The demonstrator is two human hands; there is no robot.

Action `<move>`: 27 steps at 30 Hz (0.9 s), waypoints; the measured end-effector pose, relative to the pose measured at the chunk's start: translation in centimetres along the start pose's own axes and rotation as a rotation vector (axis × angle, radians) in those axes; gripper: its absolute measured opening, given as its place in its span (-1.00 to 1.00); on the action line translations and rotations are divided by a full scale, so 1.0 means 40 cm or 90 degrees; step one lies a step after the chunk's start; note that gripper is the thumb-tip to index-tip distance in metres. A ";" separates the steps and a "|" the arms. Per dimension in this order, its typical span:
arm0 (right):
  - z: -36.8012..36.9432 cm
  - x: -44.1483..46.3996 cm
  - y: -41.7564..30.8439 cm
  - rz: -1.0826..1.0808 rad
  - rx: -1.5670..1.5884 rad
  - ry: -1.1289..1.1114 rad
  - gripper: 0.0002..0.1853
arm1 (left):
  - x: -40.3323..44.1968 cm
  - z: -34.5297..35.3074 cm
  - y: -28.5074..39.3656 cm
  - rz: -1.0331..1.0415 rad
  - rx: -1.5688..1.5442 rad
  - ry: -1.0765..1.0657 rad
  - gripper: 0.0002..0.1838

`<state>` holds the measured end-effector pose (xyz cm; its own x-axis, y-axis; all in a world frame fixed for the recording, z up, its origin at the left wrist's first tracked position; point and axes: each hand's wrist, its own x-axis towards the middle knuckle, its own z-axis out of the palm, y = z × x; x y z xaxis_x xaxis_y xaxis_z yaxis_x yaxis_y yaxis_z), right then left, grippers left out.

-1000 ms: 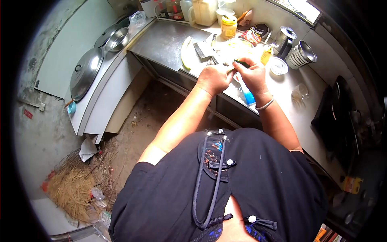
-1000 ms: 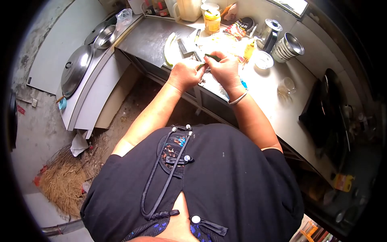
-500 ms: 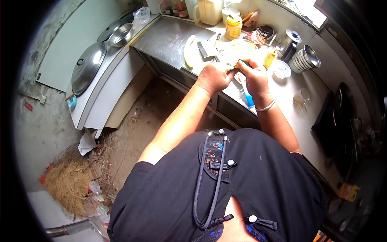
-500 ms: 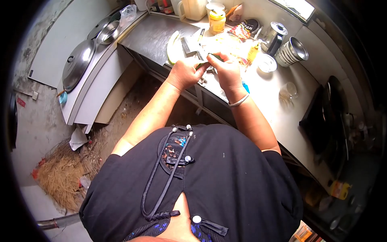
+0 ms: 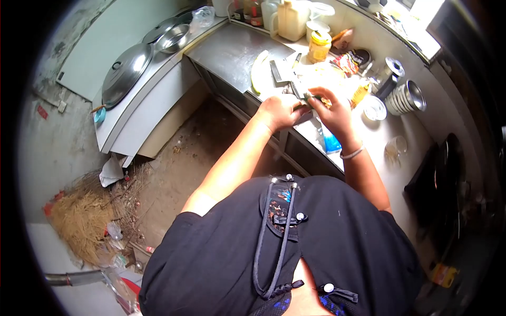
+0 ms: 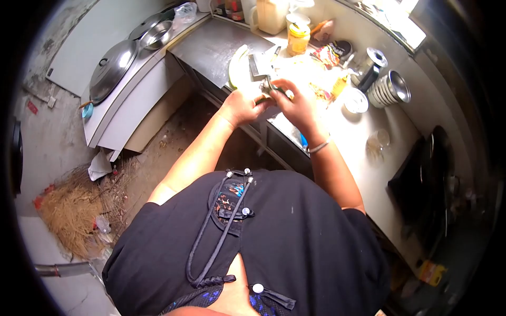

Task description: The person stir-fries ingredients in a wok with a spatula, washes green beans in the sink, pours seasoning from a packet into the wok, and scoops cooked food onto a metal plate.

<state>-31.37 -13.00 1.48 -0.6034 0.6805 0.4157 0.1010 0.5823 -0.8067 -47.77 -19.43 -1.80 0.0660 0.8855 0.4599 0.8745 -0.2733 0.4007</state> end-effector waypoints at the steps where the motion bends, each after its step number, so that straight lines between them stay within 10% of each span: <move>1: 0.001 -0.006 0.012 -0.029 -0.011 0.028 -0.79 | -0.012 -0.009 -0.011 -0.050 0.026 -0.051 -0.76; 15: -0.031 -0.115 0.359 0.314 0.110 -0.424 -0.83 | -0.493 -0.072 -0.154 -0.633 0.081 0.077 -0.66; 27: 0.277 0.092 0.345 0.182 0.021 -0.618 -0.77 | -0.838 -0.106 -0.113 -0.904 -0.013 0.086 -0.67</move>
<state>-40.97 -7.39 -12.75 -0.9438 0.1289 -0.3043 0.3297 0.4310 -0.8400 -55.97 -49.46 -15.67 -0.8922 0.3663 -0.2643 0.1519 0.7943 0.5882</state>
